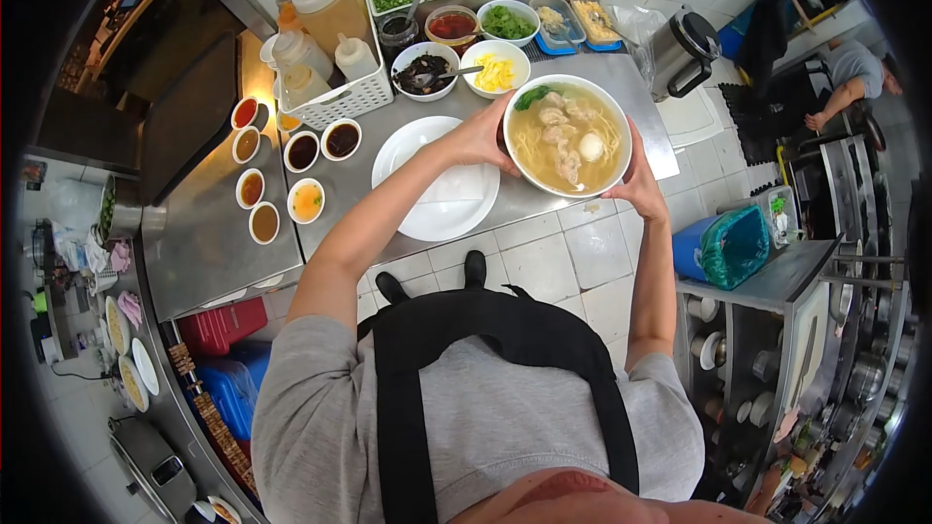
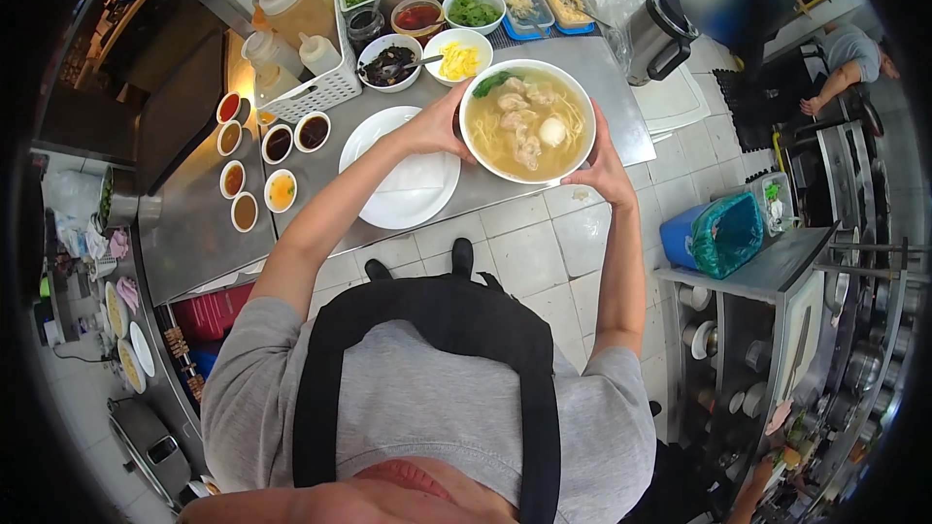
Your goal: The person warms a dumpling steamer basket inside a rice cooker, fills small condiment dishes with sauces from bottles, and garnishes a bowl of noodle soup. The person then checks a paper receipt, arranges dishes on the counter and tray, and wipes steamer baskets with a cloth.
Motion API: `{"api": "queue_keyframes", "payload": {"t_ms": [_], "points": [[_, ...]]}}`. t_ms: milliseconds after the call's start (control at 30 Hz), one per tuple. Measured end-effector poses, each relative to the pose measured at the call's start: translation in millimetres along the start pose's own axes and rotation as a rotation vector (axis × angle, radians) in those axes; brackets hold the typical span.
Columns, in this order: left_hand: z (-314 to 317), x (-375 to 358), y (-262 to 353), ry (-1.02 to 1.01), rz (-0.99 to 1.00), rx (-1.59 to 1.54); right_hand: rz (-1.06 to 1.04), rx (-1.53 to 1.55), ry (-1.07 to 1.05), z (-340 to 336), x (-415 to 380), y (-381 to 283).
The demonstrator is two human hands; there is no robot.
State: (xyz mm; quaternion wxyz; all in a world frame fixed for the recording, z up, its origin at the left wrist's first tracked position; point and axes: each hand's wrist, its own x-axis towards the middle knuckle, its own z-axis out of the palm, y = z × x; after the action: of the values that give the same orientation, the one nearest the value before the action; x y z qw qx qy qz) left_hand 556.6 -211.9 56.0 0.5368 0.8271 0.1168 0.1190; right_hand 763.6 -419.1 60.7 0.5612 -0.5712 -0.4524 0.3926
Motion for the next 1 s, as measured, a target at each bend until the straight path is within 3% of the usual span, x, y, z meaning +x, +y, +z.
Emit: {"api": "queue_keyframes", "payload": {"t_ms": [100,200,467,533,833,1000], "points": [[-3.1,-6.6,8.1,0.021,0.070,0.024,-0.027,-0.004,0.020,4.3,2.5,-9.4],[-7.3,-22.7,18.3,0.036,-0.012,-0.087,-0.042,-0.030,-0.019,12.7,3.0,-26.7],[-38.3,-91.0,32.6,0.181,-0.001,-0.071,-0.093,0.004,-0.167,64.0,24.6,-24.0],[-44.9,-110.6,38.4,0.193,-0.099,-0.023,-0.081,0.026,-0.207,79.0,31.0,-17.3],[-49.6,-174.0,19.8,0.390,-0.231,-0.012,-0.051,-0.010,-0.403,127.1,56.6,-3.8],[-46.7,-182.8,8.2,0.448,-0.203,-0.011,-0.039,-0.023,-0.439,134.6,63.9,-0.3]]}}
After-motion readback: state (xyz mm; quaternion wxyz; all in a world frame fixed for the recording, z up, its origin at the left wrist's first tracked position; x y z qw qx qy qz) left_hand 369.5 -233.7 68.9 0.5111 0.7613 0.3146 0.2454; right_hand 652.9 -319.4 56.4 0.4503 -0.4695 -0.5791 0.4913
